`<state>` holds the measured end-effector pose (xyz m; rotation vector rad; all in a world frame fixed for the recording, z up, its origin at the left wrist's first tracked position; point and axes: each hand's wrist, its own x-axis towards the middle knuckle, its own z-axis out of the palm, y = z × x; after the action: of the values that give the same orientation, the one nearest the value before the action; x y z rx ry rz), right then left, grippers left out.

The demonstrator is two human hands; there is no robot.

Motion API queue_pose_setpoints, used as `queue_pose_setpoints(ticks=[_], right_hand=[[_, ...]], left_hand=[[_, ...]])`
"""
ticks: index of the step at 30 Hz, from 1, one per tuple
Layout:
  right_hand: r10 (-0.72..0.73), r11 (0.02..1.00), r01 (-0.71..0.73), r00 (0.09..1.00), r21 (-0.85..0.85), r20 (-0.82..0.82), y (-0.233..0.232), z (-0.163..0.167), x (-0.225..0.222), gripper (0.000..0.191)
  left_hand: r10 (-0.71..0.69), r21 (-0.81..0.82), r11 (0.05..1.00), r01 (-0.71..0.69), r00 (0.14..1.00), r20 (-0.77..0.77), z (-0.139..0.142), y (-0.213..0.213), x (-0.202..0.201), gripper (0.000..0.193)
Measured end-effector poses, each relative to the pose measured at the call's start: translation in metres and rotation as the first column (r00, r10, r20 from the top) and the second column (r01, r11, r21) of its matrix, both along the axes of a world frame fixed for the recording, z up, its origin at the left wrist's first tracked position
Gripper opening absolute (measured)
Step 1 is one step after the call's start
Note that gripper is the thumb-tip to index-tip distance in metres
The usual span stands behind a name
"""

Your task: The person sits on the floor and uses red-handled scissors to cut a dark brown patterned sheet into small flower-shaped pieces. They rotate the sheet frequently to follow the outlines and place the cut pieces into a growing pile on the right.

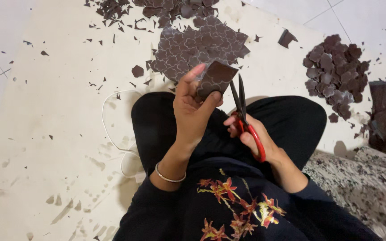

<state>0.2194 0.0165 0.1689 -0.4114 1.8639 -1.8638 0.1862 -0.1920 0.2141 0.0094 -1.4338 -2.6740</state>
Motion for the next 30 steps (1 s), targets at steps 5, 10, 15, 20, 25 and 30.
queue_pose_setpoints(ticks=[5,10,15,20,25,30], right_hand=[[0.015,0.999,-0.016,1.0,-0.029,-0.017,0.011,0.014,0.031,0.093],[0.012,1.0,-0.013,0.999,-0.015,-0.038,0.018,0.02,0.042,0.091],[0.055,0.998,-0.05,0.99,0.045,-0.126,0.019,0.028,0.044,0.089],[0.06,0.998,-0.058,0.996,0.027,-0.07,0.016,0.027,0.042,0.095],[0.058,0.998,-0.058,0.998,0.013,-0.035,0.014,0.024,0.04,0.098],[0.094,0.996,-0.094,0.995,-0.001,-0.033,0.011,0.024,0.036,0.099]], left_hand=[[0.006,-0.013,1.0,-0.006,1.0,0.025,0.014,0.019,0.024,0.054],[-0.029,0.036,0.999,0.026,0.996,0.089,0.015,0.033,0.038,0.036],[-0.039,0.042,0.998,0.037,0.997,0.062,0.014,0.04,0.048,0.03],[-0.018,0.052,0.999,0.014,0.996,0.088,0.013,0.044,0.053,0.028],[0.052,0.031,0.998,-0.055,0.994,0.091,0.01,0.051,0.05,0.027],[0.124,0.017,0.992,-0.127,0.983,0.139,0.008,0.057,0.052,0.025]])
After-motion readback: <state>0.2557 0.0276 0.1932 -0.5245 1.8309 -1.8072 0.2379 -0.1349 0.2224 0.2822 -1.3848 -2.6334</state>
